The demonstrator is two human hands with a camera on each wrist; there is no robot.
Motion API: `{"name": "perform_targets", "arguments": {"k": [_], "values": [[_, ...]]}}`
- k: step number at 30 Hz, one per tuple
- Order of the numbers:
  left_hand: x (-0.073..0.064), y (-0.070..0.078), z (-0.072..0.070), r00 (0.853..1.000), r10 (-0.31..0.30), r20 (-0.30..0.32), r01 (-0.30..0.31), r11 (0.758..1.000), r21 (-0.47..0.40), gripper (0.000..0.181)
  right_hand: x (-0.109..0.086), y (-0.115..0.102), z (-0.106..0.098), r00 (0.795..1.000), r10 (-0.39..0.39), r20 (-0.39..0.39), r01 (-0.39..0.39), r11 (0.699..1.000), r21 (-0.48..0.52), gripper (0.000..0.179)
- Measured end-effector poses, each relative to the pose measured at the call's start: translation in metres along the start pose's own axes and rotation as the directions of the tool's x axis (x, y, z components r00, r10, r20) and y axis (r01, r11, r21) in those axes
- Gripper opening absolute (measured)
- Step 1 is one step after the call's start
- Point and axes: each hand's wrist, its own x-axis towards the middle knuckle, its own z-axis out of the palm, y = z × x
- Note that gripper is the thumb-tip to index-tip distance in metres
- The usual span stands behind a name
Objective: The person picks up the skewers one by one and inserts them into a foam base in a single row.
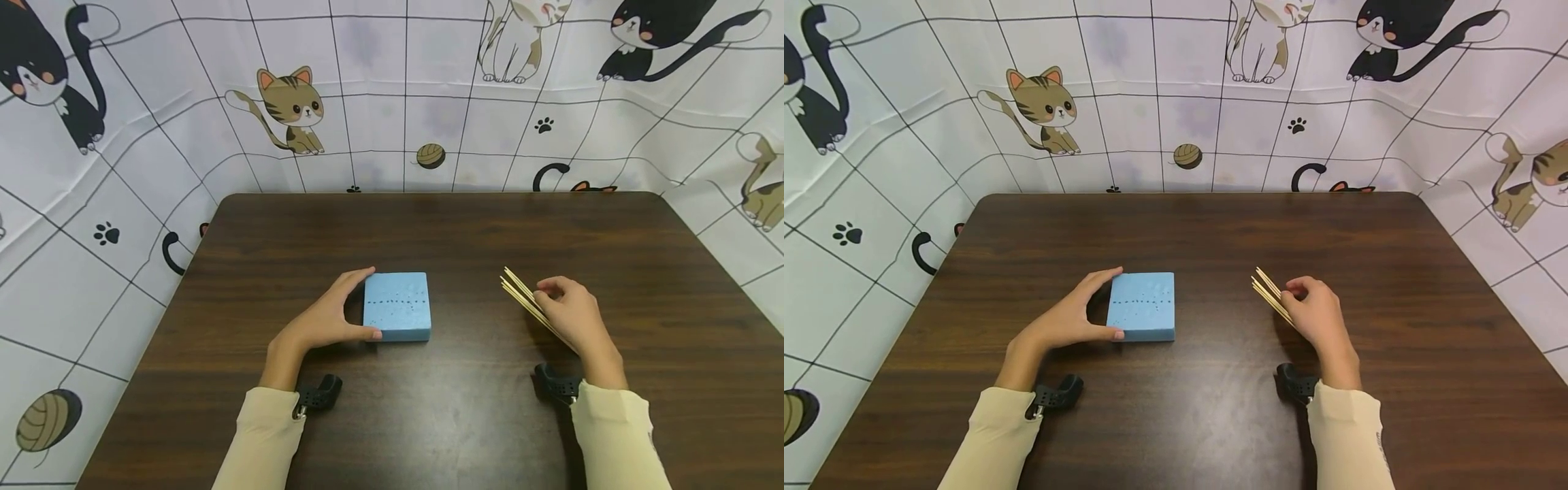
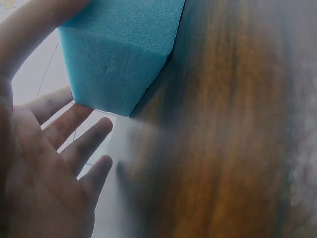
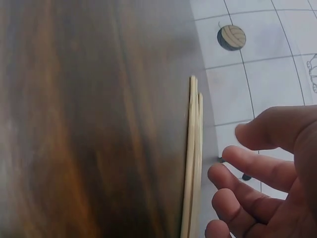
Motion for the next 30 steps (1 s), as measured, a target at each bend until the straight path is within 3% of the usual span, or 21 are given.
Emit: {"name": "perform_targets", "arguments": {"k": [9,30], "values": [[0.000,-0.002,0.000,1.000,-0.009,0.008,0.009,1.000,0.005,0.108,-0.001,0.011,-0.001,1.000,0.023,0.004,-0.023,0.999,-0.028,0.035],[0.001,0.001,-0.001,1.000,-0.013,0.008,0.013,1.000,0.002,0.107,-0.002,0.022,0.002,0.995,-0.062,-0.082,0.052,0.992,-0.111,0.020]]}}
